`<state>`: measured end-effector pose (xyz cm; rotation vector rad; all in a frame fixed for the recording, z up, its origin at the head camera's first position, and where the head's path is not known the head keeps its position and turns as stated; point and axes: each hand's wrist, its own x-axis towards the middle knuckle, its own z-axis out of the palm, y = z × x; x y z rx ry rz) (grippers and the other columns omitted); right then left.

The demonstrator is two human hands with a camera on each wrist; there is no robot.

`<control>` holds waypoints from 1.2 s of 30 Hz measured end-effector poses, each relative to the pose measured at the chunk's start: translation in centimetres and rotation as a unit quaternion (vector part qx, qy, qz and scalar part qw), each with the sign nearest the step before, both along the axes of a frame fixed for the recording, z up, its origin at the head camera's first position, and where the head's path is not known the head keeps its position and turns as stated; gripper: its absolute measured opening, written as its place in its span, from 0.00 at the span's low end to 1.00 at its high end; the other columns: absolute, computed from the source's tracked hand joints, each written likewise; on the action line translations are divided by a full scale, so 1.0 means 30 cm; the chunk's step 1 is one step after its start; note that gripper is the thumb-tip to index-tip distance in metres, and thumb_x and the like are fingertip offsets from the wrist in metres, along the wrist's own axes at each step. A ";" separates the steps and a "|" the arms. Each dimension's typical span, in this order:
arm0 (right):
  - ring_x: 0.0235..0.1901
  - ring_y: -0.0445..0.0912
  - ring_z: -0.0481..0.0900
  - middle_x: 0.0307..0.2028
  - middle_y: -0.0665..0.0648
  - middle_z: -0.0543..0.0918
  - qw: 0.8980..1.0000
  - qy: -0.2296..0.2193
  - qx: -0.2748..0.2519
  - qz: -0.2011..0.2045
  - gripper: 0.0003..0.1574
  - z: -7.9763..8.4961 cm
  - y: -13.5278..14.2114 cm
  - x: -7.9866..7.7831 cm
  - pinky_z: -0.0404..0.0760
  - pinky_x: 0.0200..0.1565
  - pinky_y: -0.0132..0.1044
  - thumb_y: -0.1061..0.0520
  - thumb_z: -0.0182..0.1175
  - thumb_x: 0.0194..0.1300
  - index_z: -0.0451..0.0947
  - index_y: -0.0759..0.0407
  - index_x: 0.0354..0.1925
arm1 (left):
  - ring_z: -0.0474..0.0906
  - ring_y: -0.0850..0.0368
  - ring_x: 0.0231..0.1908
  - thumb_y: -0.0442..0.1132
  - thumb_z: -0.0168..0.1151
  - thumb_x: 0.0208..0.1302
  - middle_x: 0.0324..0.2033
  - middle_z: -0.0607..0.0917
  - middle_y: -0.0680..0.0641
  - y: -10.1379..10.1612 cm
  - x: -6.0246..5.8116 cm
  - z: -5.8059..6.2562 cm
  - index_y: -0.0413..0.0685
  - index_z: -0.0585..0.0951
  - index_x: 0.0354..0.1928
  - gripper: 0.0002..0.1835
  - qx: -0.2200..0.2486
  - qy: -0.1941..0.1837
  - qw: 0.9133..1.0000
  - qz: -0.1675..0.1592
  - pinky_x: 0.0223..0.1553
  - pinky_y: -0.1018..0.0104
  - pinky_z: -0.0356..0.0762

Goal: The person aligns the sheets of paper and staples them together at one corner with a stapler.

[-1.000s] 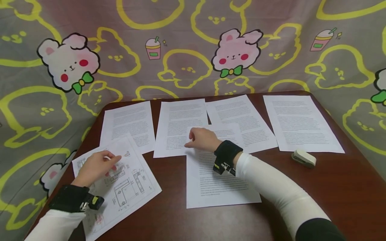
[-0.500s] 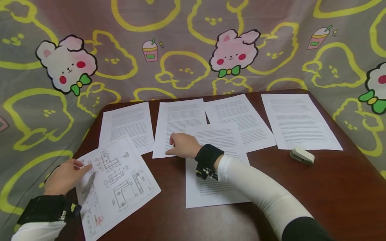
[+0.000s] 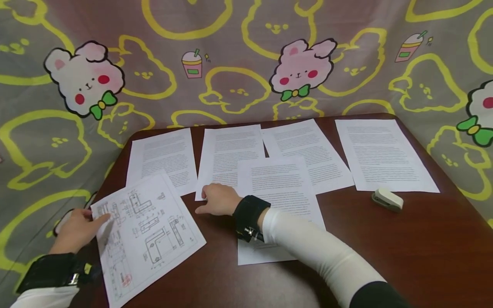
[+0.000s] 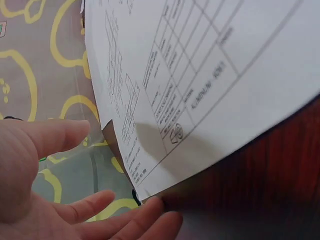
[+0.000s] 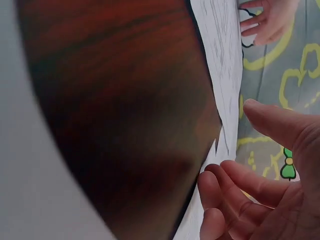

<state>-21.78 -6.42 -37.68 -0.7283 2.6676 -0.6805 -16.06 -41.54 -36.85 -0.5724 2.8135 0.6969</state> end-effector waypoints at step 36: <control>0.23 0.39 0.68 0.30 0.49 0.71 0.995 0.088 0.035 0.027 0.19 -0.049 -0.176 0.093 0.68 0.20 0.30 0.43 0.75 0.51 0.83 0.54 0.32 | 0.55 0.31 0.58 0.58 0.44 0.73 0.68 0.44 0.25 -0.056 -0.024 0.032 0.29 0.37 0.72 0.47 0.326 -0.026 0.936 0.128 0.32 0.60 0.78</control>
